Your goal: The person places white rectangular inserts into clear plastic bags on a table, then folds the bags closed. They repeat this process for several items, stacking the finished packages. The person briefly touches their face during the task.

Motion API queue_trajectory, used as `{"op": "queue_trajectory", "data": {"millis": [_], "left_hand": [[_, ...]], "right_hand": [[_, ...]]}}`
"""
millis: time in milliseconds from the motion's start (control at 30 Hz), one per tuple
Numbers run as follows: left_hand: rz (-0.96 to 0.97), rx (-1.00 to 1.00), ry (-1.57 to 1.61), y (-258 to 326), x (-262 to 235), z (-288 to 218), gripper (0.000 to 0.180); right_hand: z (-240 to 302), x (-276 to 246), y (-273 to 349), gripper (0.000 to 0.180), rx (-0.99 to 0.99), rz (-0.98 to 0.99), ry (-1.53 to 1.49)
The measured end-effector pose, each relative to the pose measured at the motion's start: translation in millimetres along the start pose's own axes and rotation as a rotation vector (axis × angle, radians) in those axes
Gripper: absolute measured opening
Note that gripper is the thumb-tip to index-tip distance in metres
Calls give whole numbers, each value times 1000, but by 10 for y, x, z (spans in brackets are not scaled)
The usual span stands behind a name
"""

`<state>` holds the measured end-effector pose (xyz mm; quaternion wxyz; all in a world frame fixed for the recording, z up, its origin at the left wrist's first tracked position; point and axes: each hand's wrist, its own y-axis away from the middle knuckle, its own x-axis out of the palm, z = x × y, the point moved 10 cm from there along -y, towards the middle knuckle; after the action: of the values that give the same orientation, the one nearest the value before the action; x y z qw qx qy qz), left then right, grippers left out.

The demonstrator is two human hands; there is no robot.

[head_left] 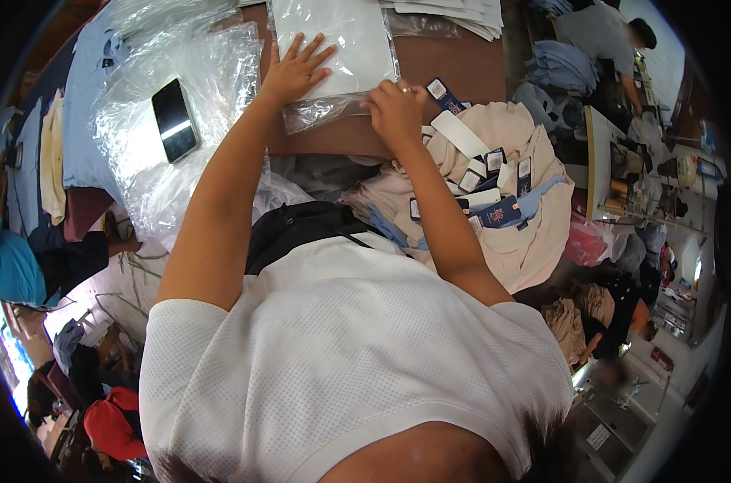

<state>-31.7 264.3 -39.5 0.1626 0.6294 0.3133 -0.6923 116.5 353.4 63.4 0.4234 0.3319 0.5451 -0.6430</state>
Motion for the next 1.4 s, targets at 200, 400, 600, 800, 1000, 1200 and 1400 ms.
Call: {"op": "queue_trajectory", "data": {"millis": [200, 400, 600, 800, 1000, 1200, 1400], "left_hand": [[-28, -11, 8, -5, -30, 3, 52], [-24, 10, 36, -26, -9, 25, 53], [-155, 67, 80, -63, -283, 86, 56], [-31, 242, 249, 790, -1148, -235, 65], [202, 252, 201, 1660, -835, -580, 57], [-11, -30, 323, 1528, -892, -463, 24], [-101, -323, 371, 1527, -883, -245, 26]], "right_hand": [[343, -129, 683, 10, -153, -113, -26], [164, -160, 1038, 15, -112, -71, -33], [-1, -162, 965, 39, -58, -11, 27], [-313, -105, 987, 26, 46, 107, -98], [-591, -31, 1023, 11, 210, 13, -295], [-663, 45, 976, 13, 307, -24, -247], [-678, 165, 923, 16, 435, 36, -155]]}}
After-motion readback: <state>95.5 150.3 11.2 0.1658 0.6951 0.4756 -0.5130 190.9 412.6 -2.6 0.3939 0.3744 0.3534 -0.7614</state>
